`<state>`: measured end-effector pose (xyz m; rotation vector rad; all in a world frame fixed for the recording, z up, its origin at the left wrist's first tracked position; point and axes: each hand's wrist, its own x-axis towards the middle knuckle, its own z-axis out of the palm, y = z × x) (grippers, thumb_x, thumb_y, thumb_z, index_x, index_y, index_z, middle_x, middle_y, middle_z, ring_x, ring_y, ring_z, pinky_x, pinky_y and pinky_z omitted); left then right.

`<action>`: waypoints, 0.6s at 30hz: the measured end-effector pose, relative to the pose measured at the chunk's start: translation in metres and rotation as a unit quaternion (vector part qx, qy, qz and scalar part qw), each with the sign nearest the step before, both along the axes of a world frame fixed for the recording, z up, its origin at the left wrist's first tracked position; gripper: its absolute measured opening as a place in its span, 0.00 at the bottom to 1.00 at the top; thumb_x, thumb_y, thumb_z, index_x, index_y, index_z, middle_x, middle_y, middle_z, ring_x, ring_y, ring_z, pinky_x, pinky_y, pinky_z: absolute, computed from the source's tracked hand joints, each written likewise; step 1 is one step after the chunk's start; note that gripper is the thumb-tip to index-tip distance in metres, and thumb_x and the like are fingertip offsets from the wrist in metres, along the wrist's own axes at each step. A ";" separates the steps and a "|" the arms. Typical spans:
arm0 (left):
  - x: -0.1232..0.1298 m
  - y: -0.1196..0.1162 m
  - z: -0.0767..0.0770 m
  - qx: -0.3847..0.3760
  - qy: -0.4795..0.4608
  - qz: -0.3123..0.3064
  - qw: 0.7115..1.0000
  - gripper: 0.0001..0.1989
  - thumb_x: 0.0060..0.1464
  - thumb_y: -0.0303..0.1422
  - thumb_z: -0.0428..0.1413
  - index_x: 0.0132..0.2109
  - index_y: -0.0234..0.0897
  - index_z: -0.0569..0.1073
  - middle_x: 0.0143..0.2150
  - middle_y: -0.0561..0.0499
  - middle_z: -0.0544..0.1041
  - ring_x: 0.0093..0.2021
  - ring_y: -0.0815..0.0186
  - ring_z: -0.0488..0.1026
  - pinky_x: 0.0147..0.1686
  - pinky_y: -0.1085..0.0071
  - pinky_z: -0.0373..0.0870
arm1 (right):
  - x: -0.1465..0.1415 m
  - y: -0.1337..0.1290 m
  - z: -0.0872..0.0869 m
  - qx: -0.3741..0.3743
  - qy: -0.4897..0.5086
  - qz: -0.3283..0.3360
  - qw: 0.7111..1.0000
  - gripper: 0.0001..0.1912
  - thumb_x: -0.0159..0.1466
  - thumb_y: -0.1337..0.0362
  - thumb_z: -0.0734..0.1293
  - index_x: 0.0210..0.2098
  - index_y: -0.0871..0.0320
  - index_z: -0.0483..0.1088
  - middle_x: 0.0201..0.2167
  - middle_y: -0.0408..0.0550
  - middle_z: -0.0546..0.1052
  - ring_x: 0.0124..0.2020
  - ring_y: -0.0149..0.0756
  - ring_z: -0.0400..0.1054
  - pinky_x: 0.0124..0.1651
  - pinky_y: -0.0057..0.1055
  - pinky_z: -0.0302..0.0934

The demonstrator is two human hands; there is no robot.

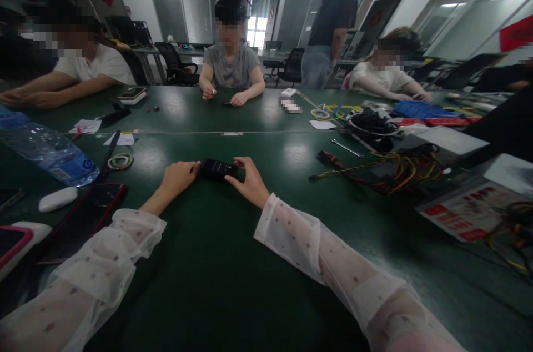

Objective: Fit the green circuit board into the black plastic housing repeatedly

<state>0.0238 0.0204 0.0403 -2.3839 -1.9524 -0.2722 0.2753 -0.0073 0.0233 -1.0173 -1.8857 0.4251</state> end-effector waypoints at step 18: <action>-0.001 0.001 0.002 -0.019 -0.007 -0.017 1.000 0.29 0.68 0.45 0.36 0.40 0.36 0.78 0.37 0.42 0.80 0.35 0.59 0.77 0.34 0.66 0.69 | 0.003 0.002 -0.002 -0.046 -0.052 0.022 0.997 0.24 0.63 0.57 0.70 0.56 0.53 0.64 0.51 0.52 0.72 0.52 0.44 0.70 0.57 0.49 0.67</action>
